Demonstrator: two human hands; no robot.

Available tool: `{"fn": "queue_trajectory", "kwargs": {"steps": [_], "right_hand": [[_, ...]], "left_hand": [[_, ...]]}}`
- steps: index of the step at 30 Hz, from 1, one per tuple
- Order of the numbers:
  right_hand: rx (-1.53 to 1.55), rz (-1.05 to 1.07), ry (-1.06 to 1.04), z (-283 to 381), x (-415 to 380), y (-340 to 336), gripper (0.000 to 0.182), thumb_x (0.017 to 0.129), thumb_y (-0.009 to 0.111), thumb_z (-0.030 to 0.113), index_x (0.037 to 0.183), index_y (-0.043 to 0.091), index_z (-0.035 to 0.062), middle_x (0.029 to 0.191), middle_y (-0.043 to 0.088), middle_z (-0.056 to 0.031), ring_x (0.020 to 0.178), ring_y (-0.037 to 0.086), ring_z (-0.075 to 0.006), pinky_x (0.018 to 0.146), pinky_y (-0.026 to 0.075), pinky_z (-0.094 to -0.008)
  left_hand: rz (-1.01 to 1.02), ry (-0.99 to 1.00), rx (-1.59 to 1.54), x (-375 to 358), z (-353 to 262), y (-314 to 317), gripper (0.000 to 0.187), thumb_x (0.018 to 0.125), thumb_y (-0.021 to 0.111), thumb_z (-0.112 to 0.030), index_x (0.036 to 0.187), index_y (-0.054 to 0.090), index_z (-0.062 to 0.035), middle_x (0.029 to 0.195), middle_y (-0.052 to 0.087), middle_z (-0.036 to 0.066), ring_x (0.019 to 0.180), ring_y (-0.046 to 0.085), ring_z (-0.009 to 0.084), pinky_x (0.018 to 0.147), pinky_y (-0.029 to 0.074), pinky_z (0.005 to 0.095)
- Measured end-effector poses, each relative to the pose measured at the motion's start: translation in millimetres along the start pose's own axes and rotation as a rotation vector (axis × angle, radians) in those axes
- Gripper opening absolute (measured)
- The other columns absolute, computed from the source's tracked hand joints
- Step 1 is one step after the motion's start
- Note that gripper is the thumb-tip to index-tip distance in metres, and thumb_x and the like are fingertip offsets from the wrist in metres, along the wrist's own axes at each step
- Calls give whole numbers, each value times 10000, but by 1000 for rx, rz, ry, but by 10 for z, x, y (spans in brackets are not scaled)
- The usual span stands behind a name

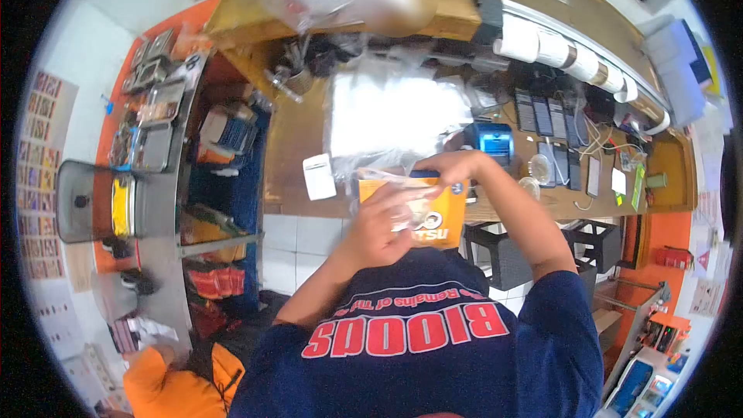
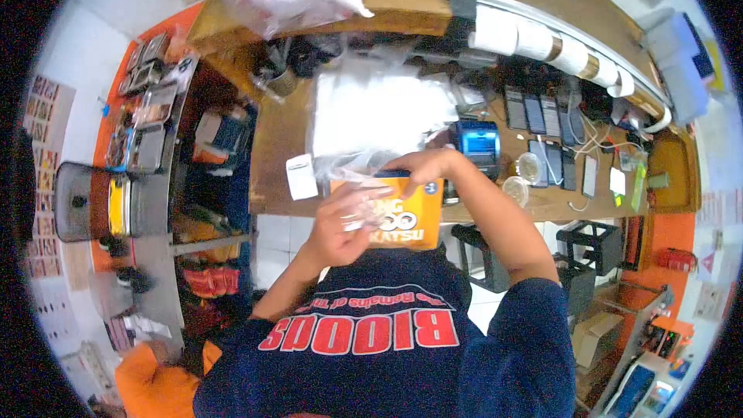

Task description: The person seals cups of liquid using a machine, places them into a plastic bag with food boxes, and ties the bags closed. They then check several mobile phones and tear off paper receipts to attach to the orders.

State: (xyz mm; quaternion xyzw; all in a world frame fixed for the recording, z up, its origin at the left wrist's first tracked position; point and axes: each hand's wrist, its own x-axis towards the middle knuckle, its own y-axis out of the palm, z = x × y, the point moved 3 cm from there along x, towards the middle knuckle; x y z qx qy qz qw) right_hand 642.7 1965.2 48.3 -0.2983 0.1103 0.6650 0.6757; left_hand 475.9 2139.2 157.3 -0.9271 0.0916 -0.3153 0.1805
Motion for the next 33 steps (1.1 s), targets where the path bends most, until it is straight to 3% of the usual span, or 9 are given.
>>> {"fn": "queue_trajectory", "kwargs": {"steps": [3,9,11,14,16,21,23,28,33], "right_hand": [[-234,-193,121,-131,-57,-72,793,736,844,373,1375,543,13,1337,621,-206,1219,601,-279,1012,473,-385],[-548,-284,444,63,-678,107,882,668,868,444,1396,531,77,1308,641,-167,1229,608,-316,1003,489,-429],[-619,-298,524,24,-790,107,868,665,869,435,1384,540,78,1302,640,-161,1223,609,-315,987,496,-436],[-612,-226,203,-389,-693,189,852,683,850,357,1409,494,87,1313,632,-157,1181,628,-349,975,498,-454],[-466,-428,-176,-516,-650,207,769,697,832,276,1365,509,74,1293,634,-160,1148,635,-367,966,500,-442],[-634,-282,423,-325,-942,174,596,730,801,235,1267,582,95,1140,692,-114,1174,618,-304,986,418,-494],[-678,-134,528,-282,-1137,209,507,738,801,266,1192,647,99,1073,714,-92,1174,611,-273,979,389,-522],[-572,-95,-12,268,-1610,301,199,710,743,255,685,609,109,863,644,-25,994,589,-233,876,296,-431],[-197,-184,-207,835,-1916,109,170,695,714,141,834,657,61,893,608,-31,990,559,-231,1001,278,-444]], "left_hand": [[-220,-449,-643,-216,81,-16,186,918,605,-124,1032,642,18,1312,616,252,994,687,313,852,553,403],[-506,-413,-813,-383,229,-2,404,916,624,-194,1188,579,100,1353,569,311,760,705,211,651,570,279],[-485,-472,-872,-347,229,52,344,918,627,-187,1187,615,27,1358,571,298,886,710,240,735,588,328],[112,-208,-348,-26,119,316,240,896,605,-117,1106,678,-26,1403,586,180,1319,518,348,1085,411,477],[261,-163,-148,138,268,667,317,857,615,-101,1168,660,-59,1399,577,198,1275,546,393,1096,405,512],[462,-126,249,-151,837,1230,362,797,624,-92,1155,683,-93,1370,585,227,1245,551,456,1116,378,545],[339,-156,265,-227,909,1155,170,810,622,-98,947,691,-26,1426,559,191,1289,533,410,1095,392,516],[185,-284,346,-320,957,1006,148,818,631,-101,923,697,-21,1339,617,183,1171,602,409,1050,430,513],[224,-430,165,-216,717,727,95,878,643,-87,900,671,1,1084,722,134,948,691,320,890,527,433]]}}
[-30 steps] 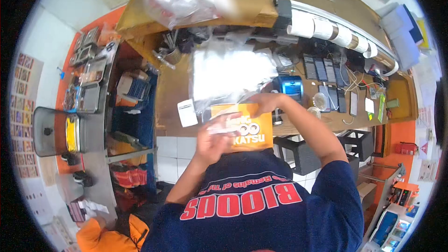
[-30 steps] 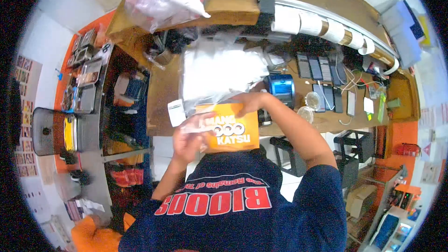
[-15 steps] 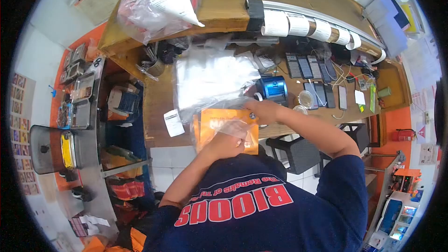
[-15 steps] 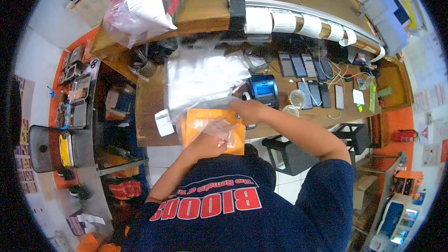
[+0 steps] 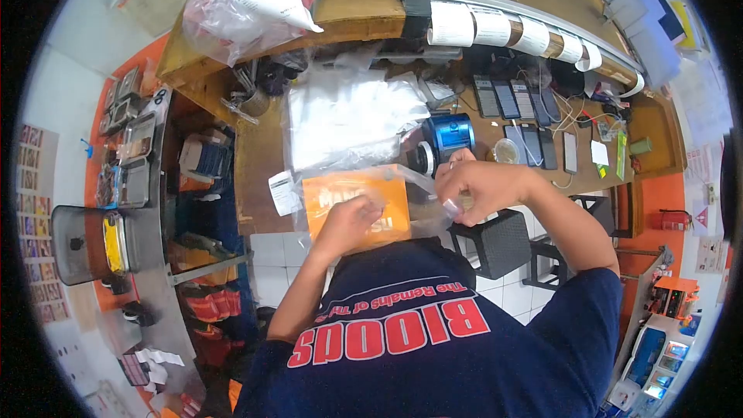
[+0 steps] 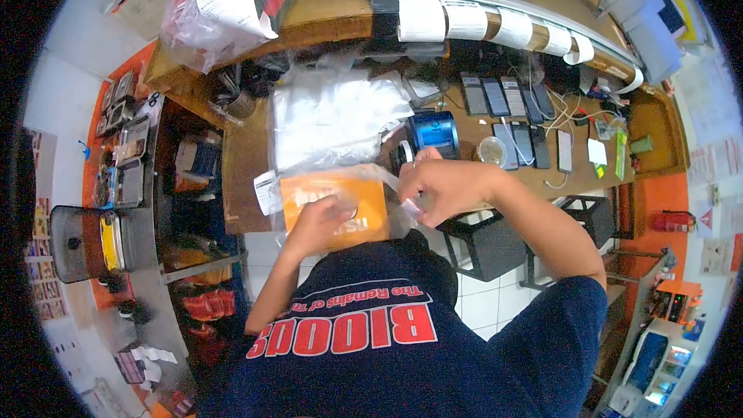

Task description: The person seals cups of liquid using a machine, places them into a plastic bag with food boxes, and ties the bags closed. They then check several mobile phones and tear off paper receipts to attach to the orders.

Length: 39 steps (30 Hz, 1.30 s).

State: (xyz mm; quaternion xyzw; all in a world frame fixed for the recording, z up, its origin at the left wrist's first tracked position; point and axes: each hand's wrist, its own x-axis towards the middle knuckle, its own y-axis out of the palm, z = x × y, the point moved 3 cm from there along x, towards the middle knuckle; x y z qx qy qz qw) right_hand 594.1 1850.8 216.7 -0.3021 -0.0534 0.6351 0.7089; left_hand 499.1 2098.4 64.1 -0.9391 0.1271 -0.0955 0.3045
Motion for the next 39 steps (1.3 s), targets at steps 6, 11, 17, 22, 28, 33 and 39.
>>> {"fn": "queue_trajectory", "kwargs": {"steps": [6,11,17,22,28,33,39], "right_hand": [[-178,-317,-138,352,81,-90,153,731,657,81,866,593,45,869,571,-70,924,557,-261,965,305,-412],[-69,-410,-294,324,169,-36,165,738,670,76,888,608,45,895,590,-88,936,577,-302,993,357,-411],[395,-462,-258,-379,340,-431,487,813,705,109,1294,644,61,1265,647,-57,1089,603,-161,1035,476,-380],[666,-1140,256,-2316,1047,-812,234,889,673,99,1094,730,1,990,741,-73,874,668,-139,754,520,-297],[-199,-1038,786,-3985,2040,-777,267,822,638,216,911,732,-17,928,717,-254,885,698,-457,784,577,-444],[-254,-1336,1063,-4028,2170,-393,211,855,659,173,892,740,-18,962,722,-233,921,716,-410,881,567,-477],[-24,-1194,564,-3705,1817,-607,235,859,715,155,1049,751,22,966,743,-196,834,735,-308,739,578,-396]], "left_hand": [[-48,-250,-864,-370,-1086,-868,92,960,667,-94,934,637,-11,947,700,56,821,669,128,752,521,272],[-48,-9,-395,-141,-1318,-858,108,918,706,-109,967,650,-31,942,700,111,884,679,250,813,515,366],[74,57,27,-139,-1403,-824,259,894,715,-256,1036,737,-41,972,721,161,922,670,347,835,509,424],[-80,-68,103,-323,-1413,-1203,255,844,763,-254,937,751,-17,898,729,150,854,681,345,808,521,413],[-498,-195,133,-607,-1113,-1420,310,940,653,-257,841,725,28,791,697,140,741,650,288,708,484,357],[-605,-372,42,-569,-936,-1368,429,1021,540,-283,820,709,56,734,669,132,709,628,229,669,457,335],[-549,-522,-227,11,-254,-1325,489,1056,507,-338,815,722,30,722,673,60,690,584,122,648,451,288]]}}
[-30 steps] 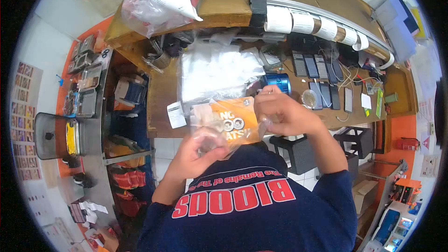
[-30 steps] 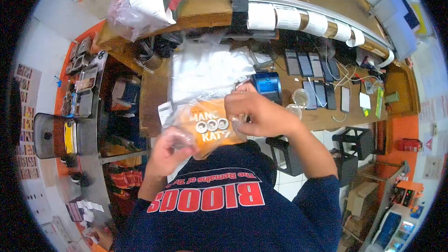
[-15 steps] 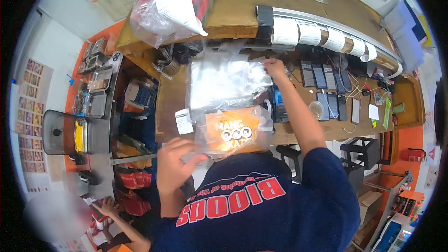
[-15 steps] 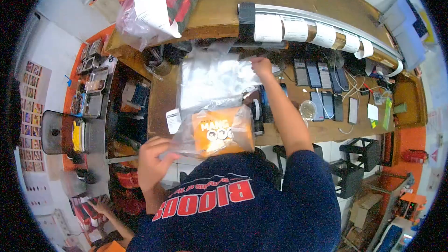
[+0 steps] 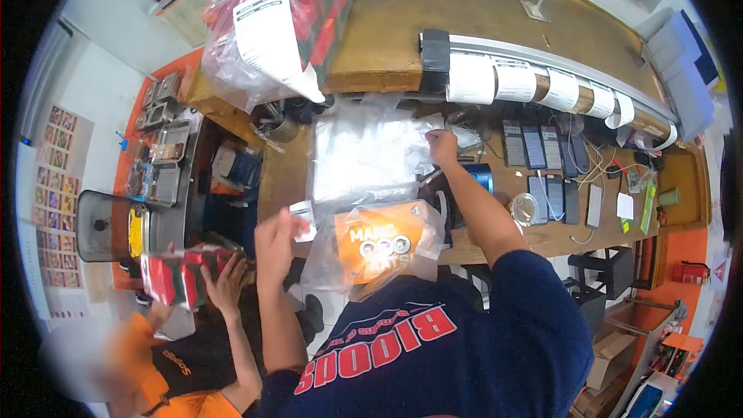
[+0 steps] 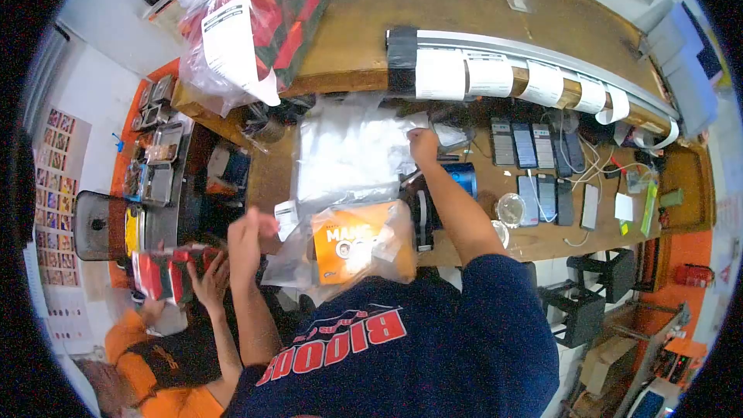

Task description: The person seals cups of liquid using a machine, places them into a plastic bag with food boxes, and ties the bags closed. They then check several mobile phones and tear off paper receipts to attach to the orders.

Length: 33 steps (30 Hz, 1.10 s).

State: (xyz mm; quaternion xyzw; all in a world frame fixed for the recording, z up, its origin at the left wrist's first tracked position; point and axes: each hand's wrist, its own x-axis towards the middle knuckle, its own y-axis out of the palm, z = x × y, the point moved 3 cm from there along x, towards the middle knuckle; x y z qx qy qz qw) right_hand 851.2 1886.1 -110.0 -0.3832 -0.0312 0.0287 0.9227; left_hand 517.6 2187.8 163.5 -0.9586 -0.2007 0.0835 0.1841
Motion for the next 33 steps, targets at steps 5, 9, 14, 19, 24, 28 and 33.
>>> {"fn": "queue_trajectory", "kwargs": {"steps": [5,9,14,19,24,28,33], "right_hand": [[566,-43,34,261,-192,-489,191,831,718,-37,1019,730,1,945,752,-104,832,712,-180,781,567,-299],[1002,-31,151,350,-441,-730,270,845,695,-91,1107,672,-31,1040,712,-82,942,665,-145,852,540,-275],[1148,-77,89,655,-387,-1041,234,865,709,-46,1095,675,-26,1062,704,-79,992,657,-149,877,534,-288],[817,-398,-76,457,-362,-1374,292,840,774,39,1100,667,-38,1125,682,-119,1044,647,-182,869,529,-300],[658,-98,39,276,-426,-991,351,780,859,171,1013,684,-25,987,702,-98,880,649,-153,753,524,-296],[732,56,120,291,-401,-867,237,873,781,168,979,726,-36,827,722,-60,747,635,-105,699,513,-280],[713,20,159,220,-377,-866,227,962,678,134,1080,730,-53,918,743,-81,807,642,-91,730,510,-261]], "left_hand": [[354,59,45,1265,305,1194,392,996,619,-349,1017,707,33,858,703,87,742,597,126,679,483,300],[192,1029,442,1785,259,2394,611,812,816,-292,1288,589,17,1166,680,195,958,695,323,873,547,417],[410,792,505,2170,395,3299,575,821,797,-323,1239,619,30,1133,699,203,924,691,344,820,534,440],[562,24,84,2390,758,3354,439,881,769,-292,1164,663,26,997,729,129,805,687,231,754,540,353],[628,-283,-417,2176,688,3094,475,914,747,-201,1309,570,-5,1164,678,110,1029,675,204,864,575,355],[603,-380,-634,2078,695,3008,595,892,770,-162,1386,474,-13,1253,644,128,1052,677,227,899,568,360],[616,-396,-728,1975,913,3004,531,922,733,-135,1377,487,-14,1260,643,132,1115,654,230,960,543,380]]}}
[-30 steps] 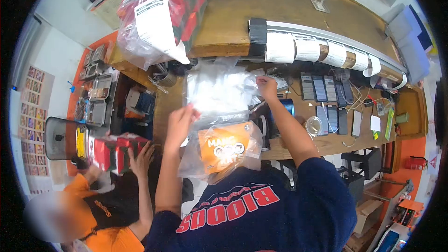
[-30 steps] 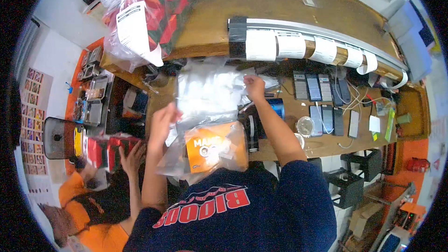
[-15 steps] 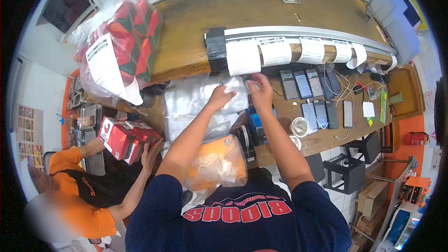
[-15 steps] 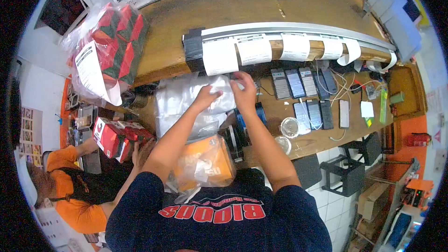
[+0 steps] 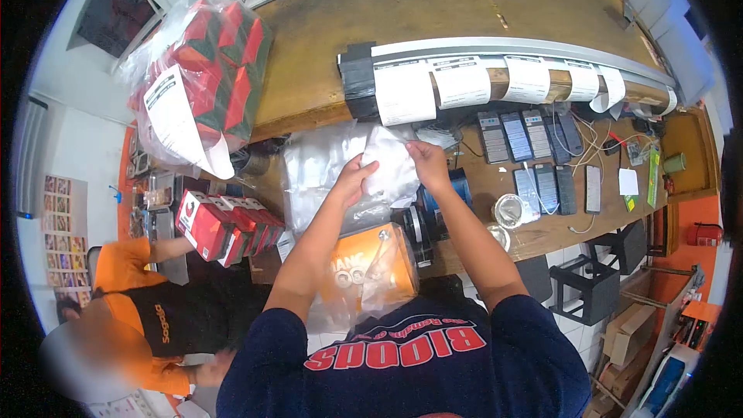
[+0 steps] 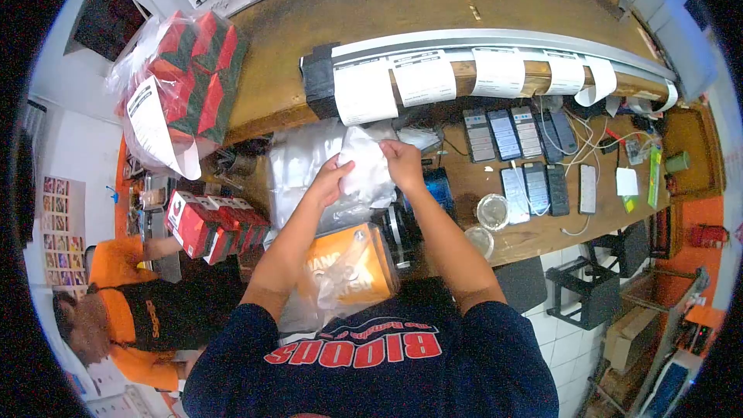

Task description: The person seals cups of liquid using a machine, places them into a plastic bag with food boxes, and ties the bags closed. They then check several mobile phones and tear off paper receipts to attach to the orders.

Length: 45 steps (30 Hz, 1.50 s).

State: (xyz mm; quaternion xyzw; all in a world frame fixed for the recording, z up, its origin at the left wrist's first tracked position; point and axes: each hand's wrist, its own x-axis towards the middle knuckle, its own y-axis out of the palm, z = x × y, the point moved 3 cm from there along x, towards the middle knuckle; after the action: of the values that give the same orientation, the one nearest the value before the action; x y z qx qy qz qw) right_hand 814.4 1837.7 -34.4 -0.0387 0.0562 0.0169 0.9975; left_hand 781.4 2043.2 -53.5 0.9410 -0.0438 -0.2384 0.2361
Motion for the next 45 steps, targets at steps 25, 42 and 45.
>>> {"fn": "queue_trajectory", "kwargs": {"steps": [25,42,45], "right_hand": [[-89,76,-370,568,-107,-153,143,850,772,133,902,735,4,866,687,-100,804,645,-213,738,496,-326],[67,66,-113,904,38,-766,192,952,622,156,996,746,17,854,693,-12,786,593,-77,724,475,-259],[-372,321,-221,1096,-163,-378,313,868,782,263,1041,769,3,744,688,-33,729,613,-90,623,473,-274]], "left_hand": [[-49,73,-264,-136,47,-105,393,978,670,-169,1332,546,-53,1258,645,79,1167,632,220,1004,528,406],[-110,144,-381,-75,167,-393,267,995,619,-101,1260,592,-80,1172,669,67,1091,653,209,972,552,416],[-86,157,-389,-83,138,-351,262,994,621,-104,1253,588,-85,1189,666,70,1107,648,213,976,550,431]]}}
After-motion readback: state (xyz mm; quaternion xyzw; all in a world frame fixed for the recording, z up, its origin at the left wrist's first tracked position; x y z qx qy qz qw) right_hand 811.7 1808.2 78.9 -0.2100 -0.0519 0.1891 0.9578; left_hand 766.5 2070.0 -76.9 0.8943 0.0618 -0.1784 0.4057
